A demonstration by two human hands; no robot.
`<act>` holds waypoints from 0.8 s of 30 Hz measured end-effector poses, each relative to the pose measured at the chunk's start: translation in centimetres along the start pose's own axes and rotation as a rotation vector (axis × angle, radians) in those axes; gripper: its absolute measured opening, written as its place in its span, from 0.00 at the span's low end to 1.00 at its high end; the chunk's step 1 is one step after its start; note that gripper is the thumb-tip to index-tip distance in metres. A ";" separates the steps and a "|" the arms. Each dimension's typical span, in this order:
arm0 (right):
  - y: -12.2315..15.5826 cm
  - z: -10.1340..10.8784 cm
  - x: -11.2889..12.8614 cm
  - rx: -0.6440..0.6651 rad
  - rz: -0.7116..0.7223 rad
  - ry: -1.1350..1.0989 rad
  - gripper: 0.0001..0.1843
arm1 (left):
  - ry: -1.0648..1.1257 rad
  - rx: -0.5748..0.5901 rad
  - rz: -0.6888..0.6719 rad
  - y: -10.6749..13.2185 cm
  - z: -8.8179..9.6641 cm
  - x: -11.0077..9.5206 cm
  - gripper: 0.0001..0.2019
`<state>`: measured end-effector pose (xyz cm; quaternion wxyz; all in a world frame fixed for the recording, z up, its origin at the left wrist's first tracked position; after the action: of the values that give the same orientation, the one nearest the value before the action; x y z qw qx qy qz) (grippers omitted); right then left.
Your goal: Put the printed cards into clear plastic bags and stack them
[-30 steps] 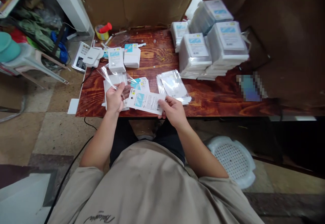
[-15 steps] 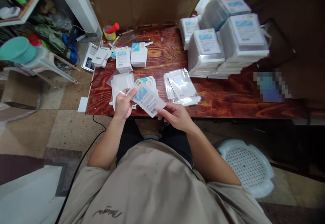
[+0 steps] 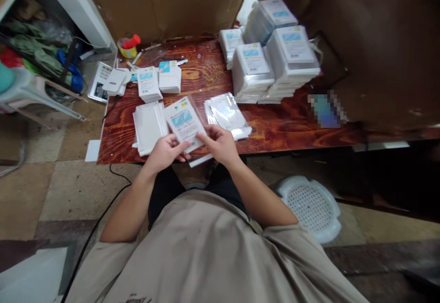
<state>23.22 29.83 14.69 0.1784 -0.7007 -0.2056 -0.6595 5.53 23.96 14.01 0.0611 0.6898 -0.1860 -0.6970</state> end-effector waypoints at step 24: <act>-1.8 -8.2 0.6 0.766 0.151 1.558 0.14 | -1.006 -0.659 0.327 2.8 15.8 -1.5 0.18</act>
<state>15.34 27.14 15.75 0.5349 0.0462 -0.1856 -0.8230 -10.47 24.63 16.09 0.2817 0.1842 -0.0704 -0.9390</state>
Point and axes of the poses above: each hand's wrist, its own y-axis away from the middle knuckle, its own z-axis out of the back of the hand, x = y × z, the point moved 8 cm from there along -y, towards the middle knuckle, and after that the axes turned 14 degrees about x, right-handed, at the moved point
